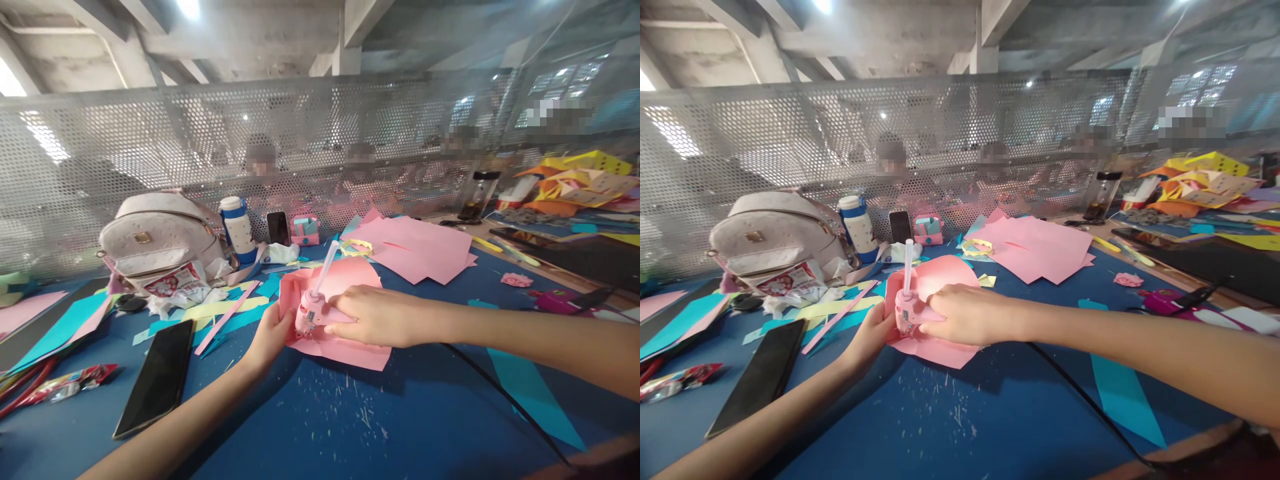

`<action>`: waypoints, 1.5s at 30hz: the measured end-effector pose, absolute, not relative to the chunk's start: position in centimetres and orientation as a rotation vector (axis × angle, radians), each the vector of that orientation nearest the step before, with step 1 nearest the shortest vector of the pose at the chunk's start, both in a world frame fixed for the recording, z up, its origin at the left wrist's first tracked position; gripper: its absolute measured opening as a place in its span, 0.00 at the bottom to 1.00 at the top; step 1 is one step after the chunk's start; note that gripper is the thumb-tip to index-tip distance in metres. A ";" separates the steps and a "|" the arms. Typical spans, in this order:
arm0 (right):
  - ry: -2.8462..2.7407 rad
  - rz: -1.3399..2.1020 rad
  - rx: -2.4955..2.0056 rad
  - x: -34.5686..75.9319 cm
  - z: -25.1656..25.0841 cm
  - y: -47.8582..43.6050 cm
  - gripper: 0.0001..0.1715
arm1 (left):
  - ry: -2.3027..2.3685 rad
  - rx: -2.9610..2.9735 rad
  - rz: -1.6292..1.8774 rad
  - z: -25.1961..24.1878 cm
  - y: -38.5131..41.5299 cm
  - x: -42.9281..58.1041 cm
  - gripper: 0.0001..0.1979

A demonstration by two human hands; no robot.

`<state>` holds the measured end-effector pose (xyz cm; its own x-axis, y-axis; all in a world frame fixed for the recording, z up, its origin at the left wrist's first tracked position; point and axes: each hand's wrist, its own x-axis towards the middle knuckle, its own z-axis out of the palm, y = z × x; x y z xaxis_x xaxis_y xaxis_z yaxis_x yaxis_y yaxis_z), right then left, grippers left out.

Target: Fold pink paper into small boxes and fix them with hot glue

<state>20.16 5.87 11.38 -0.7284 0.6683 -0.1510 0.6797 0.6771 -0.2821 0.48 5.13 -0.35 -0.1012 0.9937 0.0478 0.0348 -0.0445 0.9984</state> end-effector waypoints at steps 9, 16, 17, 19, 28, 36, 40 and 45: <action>2.835 -0.482 1.195 20.1 11.5 6.0 0.23 | 1.238 1.195 1.309 -0.1 5.1 0.6 0.11; 2.829 -0.499 1.181 20.3 11.3 5.9 0.24 | 1.213 1.175 1.275 -0.3 5.1 0.5 0.12; 2.829 -0.505 1.171 20.2 11.3 5.9 0.25 | 1.212 1.173 1.272 -0.4 5.1 0.5 0.12; 2.831 -0.512 1.159 20.2 11.4 5.9 0.25 | 1.209 1.168 1.271 -0.5 5.1 0.5 0.12; 2.822 -0.556 1.167 20.1 11.3 6.0 0.25 | 1.204 1.151 1.281 -0.2 5.0 0.6 0.12; 2.765 -0.573 1.220 20.2 11.5 6.3 0.24 | 1.221 1.164 1.310 -0.3 5.2 0.6 0.12; 2.761 -0.583 1.240 20.1 11.8 6.0 0.23 | 1.228 1.168 1.306 -0.1 5.1 0.6 0.12; 2.771 -0.532 1.254 20.0 11.9 5.9 0.24 | 1.237 1.168 1.304 -0.2 5.1 0.5 0.12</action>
